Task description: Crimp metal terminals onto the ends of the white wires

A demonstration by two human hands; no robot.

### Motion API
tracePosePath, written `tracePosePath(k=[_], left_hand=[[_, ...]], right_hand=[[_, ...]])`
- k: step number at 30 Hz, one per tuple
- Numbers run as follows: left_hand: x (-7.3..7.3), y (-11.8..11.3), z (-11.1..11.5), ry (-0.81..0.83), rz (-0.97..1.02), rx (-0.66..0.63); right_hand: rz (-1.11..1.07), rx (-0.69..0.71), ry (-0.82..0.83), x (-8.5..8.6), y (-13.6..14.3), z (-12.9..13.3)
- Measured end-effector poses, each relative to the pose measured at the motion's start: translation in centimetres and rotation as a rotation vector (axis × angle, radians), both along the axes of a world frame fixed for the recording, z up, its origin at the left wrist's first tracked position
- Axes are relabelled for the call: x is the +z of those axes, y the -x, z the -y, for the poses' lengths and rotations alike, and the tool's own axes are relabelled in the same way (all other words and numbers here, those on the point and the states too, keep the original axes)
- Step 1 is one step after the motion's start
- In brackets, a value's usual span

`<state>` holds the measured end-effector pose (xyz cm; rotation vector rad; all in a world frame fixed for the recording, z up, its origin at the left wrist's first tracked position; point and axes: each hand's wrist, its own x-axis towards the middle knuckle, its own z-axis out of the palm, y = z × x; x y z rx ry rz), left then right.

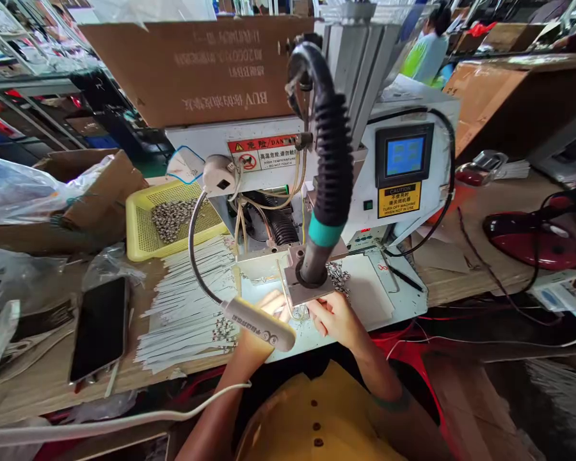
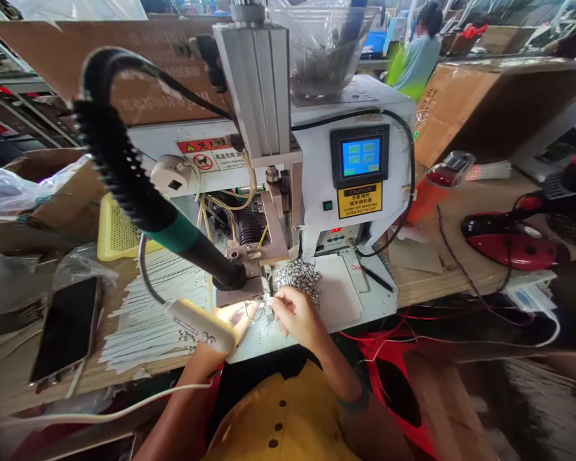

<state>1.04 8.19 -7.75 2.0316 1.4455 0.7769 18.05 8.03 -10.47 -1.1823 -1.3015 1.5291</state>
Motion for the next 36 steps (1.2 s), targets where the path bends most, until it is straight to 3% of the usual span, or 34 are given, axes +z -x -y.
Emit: tracePosePath(k=[3, 9, 16, 27, 33, 36], left_hand=[[-0.4, 0.1, 0.0, 0.014, -0.009, -0.057], [-1.1, 0.2, -0.1, 0.030, 0.011, -0.022], [-0.7, 0.1, -0.3, 0.020, 0.081, -0.057], [-1.7, 0.5, 0.0, 0.064, 0.001, 0.033], [-0.8, 0.2, -0.2, 0.001, -0.028, -0.070], [0.5, 2.3, 0.7, -0.121, -0.098, -0.159]], right_hand=[[-0.003, -0.013, 0.002, 0.0, 0.0, 0.0], [-0.009, -0.015, 0.004, 0.2, 0.0, 0.2], [0.005, -0.030, 0.002, 0.6, 0.1, 0.3], [0.085, -0.036, -0.054, 0.2, 0.0, 0.2], [0.314, -0.079, -0.242, 1.2, 0.4, 1.3], [0.542, -0.089, -0.406, 2.1, -0.5, 2.6]])
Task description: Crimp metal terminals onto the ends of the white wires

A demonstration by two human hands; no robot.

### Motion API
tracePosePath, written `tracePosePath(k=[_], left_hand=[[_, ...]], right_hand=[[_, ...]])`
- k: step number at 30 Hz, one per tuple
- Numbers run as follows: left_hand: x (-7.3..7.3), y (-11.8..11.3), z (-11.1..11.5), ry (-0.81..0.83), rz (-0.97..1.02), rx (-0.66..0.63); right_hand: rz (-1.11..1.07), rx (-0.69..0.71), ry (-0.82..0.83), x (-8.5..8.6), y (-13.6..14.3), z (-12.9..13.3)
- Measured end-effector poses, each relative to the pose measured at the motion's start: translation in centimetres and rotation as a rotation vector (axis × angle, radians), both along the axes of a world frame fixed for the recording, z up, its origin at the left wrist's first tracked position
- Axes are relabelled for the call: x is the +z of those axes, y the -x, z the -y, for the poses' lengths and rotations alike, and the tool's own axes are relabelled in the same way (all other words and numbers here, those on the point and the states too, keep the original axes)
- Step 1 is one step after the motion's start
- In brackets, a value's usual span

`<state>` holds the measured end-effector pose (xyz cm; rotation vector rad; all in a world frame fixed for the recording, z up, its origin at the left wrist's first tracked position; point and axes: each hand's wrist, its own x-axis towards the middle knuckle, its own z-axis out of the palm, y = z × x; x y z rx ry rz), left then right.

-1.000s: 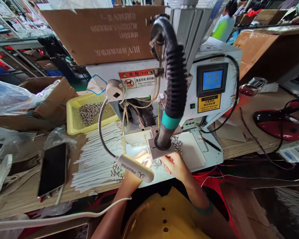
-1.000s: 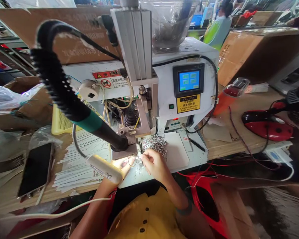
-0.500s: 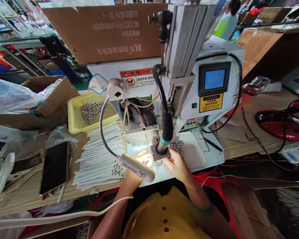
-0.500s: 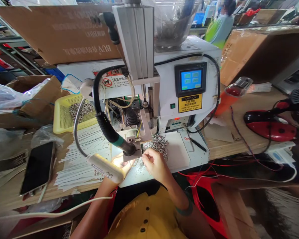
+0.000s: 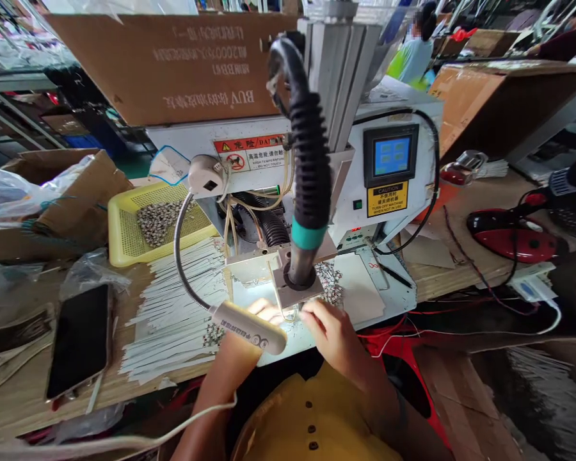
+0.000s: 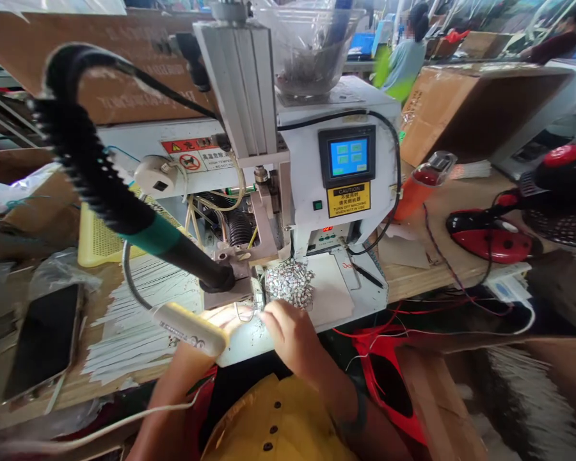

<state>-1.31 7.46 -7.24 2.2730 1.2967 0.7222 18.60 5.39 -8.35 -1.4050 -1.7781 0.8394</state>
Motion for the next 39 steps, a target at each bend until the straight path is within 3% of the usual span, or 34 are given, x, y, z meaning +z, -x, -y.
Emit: tracePosePath(k=[1, 3, 5, 7, 10, 14, 20, 26, 30, 35, 37, 39], left_hand=[[0.5, 1.3, 0.5, -0.079, -0.033, 0.029], [1.5, 4.3, 1.5, -0.295, -0.087, 0.276], [2.3, 7.1, 2.4, -0.339, -0.152, 0.493], [2.4, 9.1, 2.8, -0.281, -0.153, 0.574], [1.5, 10.4, 2.9, -0.106, -0.097, 0.483], [-0.2, 10.3, 2.3, 0.058, -0.105, 0.363], [-0.9, 8.8, 0.0, -0.030, -0.249, 0.471], [-1.4, 8.9, -1.5, -0.059, -0.243, 0.425], [-1.2, 9.9, -1.6, -0.135, -0.143, 0.466], [0.6, 9.1, -1.2, -0.321, -0.051, 0.550], [1.0, 7.4, -1.1, -0.286, -0.050, 0.465], [1.0, 5.1, -1.1, -0.129, -0.019, 0.298]], right_hand=[[0.089, -0.020, -0.045, 0.1, -0.7, 0.3], [0.260, -0.133, -0.119, -0.2, -2.7, 0.3], [0.299, -0.277, -0.145, -1.0, -4.8, -0.4], [0.287, -0.323, -0.174, -2.0, -6.3, -1.3], [0.281, -0.306, -0.246, -3.6, -6.8, -2.4], [0.378, -0.297, -0.399, -4.7, -6.5, -2.6], [0.414, -0.357, -0.477, -4.2, -6.0, -2.4], [0.374, -0.385, -0.499, -4.2, -5.9, -2.5], [0.336, -0.360, -0.441, -3.9, -5.9, -2.6], [0.148, -0.450, -0.286, -1.7, -4.9, -2.0], [0.034, -0.442, -0.213, -0.7, -4.2, -1.8], [-0.106, -0.340, -0.097, 0.0, -3.2, -1.7]])
